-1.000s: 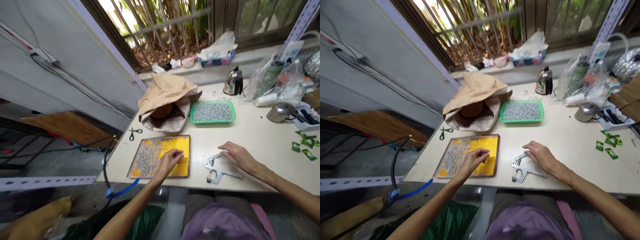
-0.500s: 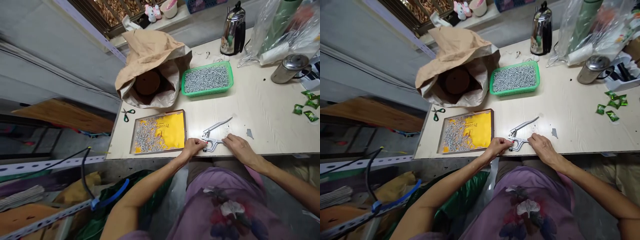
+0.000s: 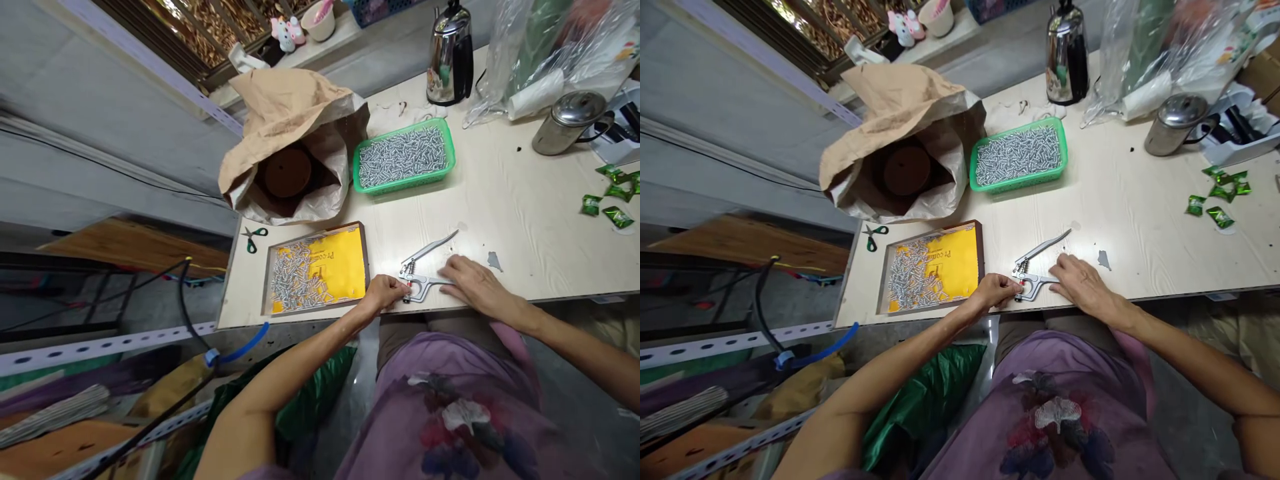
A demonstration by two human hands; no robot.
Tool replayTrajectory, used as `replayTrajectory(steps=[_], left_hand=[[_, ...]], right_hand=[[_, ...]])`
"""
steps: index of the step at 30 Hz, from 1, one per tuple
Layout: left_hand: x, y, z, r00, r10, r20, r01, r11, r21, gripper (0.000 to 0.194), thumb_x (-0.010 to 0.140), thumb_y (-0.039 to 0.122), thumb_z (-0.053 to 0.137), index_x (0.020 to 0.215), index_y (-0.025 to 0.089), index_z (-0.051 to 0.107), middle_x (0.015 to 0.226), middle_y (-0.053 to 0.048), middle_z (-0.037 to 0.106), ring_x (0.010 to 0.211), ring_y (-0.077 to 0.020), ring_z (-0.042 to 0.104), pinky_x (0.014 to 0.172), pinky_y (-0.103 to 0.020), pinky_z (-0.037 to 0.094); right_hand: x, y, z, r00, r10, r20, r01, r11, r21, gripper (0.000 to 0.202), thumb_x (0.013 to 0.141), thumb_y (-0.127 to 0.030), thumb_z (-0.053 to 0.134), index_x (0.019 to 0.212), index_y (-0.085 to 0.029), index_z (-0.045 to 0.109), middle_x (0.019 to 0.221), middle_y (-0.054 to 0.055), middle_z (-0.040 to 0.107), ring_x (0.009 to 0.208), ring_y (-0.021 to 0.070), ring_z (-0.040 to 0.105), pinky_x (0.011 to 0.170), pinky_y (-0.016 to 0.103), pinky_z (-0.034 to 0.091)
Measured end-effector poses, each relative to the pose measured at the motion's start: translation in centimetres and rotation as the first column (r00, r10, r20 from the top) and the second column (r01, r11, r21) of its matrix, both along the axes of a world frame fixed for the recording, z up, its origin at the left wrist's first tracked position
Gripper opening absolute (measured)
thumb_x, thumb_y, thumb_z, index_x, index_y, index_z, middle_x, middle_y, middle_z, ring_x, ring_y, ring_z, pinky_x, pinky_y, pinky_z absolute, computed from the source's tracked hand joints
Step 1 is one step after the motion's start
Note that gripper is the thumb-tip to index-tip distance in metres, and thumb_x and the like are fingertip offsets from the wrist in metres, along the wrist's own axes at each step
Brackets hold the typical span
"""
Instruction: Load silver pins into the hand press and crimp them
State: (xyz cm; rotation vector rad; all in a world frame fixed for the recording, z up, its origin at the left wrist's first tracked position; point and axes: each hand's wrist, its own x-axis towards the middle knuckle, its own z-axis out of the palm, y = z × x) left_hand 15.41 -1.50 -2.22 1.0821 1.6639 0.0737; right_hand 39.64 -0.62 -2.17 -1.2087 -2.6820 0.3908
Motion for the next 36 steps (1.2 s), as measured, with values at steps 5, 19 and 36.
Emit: replayTrajectory(steps=[5, 19, 36], left_hand=[[0.0, -0.1, -0.1, 0.999, 0.043, 0.017, -0.043, 0.999, -0.01, 0.029, 0.07, 0.04, 0.075, 0.068, 0.011, 0.07, 0.04, 0.008, 0.043, 0.036, -0.0047, 0.034, 0.041, -0.019, 0.025], [0.0, -0.6, 0.9, 0.956, -0.137, -0.26, 0.239, 0.877, 0.417, 0.031, 0.088, 0.037, 0.06, 0.066, 0.014, 0.062, 0.063, -0.001, 0.058, 0.06, -0.0132, 0.056, 0.059, -0.024, 0.042], [5.3, 3.6, 0.8, 0.528, -0.682, -0.506, 0.84, 0.33, 0.432, 0.036, 0.084, 0.028, 0.067, 0.114, 0.014, 0.054, 0.109, -0.011, 0.059, 0.104, -0.0267, 0.054, 0.087, -0.041, 0.049]], right_hand=[[0.3, 4.0, 0.9, 0.987, 0.047, 0.156, -0.051, 0.998, 0.024, 0.082, 0.069, -0.052, 0.076, 0.134, -0.012, 0.047, 0.141, 0.022, 0.049, 0.129, 0.0389, 0.041, 0.093, 0.046, 0.039], [-0.6, 1.9, 1.7, 0.975, 0.099, 0.199, -0.111, 0.992, 0.055, 0.056, 0.08, -0.022, 0.059, 0.133, -0.011, 0.045, 0.1, 0.012, 0.068, 0.089, 0.0263, 0.053, 0.078, 0.036, 0.029], [-1.1, 0.6, 1.0, 0.956, -0.067, 0.284, 0.063, 0.998, 0.023, 0.026, 0.085, -0.022, 0.063, 0.108, -0.009, 0.061, 0.093, 0.013, 0.064, 0.089, 0.0264, 0.053, 0.073, 0.034, 0.036]])
